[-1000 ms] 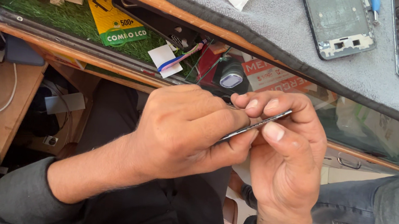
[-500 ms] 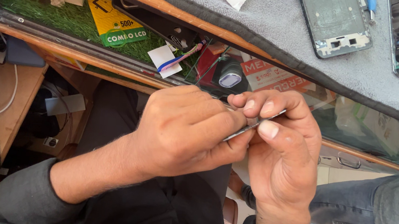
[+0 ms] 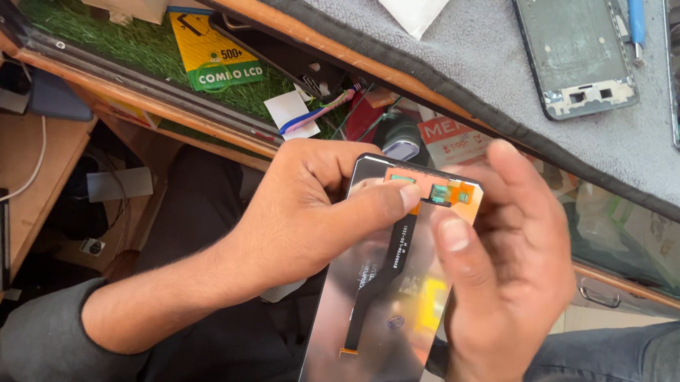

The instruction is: The person applies adhesive along the edges of a disassembled smartphone frame using a small tube. The person holds the frame, rotates it to access different sides, and squeezes the tube to dispense adhesive along the perimeter.

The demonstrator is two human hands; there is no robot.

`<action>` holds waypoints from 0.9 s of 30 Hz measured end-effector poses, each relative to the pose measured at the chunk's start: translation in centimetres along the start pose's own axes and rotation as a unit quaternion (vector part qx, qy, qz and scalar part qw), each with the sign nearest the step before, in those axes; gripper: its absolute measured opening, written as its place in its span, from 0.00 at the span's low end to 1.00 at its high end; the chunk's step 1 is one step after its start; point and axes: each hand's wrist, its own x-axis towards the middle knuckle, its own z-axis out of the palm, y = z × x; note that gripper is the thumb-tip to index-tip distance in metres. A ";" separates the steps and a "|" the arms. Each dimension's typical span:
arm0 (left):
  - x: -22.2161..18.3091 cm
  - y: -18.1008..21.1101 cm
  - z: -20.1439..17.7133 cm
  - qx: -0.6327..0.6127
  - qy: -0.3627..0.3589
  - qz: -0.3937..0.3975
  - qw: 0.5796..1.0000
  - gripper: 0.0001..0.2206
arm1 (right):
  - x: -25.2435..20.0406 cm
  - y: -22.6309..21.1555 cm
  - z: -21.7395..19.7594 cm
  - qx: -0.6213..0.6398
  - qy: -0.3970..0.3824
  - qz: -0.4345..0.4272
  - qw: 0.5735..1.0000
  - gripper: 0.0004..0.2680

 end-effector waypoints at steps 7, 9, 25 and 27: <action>-0.5 0.3 0.3 0.065 0.022 0.033 0.997 0.07 | 0.7 -0.4 -0.5 -0.316 -0.059 -0.211 0.923 0.11; -0.6 0.4 0.6 0.078 0.028 0.039 0.996 0.07 | 0.9 -0.5 -0.5 -0.344 -0.062 -0.220 0.911 0.11; 0.2 0.8 0.2 0.168 -0.024 0.029 0.985 0.08 | 1.6 -0.2 -2.1 -0.384 -0.117 -0.234 0.886 0.24; -0.1 1.3 0.1 0.188 -0.050 0.042 0.980 0.11 | 0.9 0.2 -3.0 -0.311 -0.115 -0.190 0.924 0.26</action>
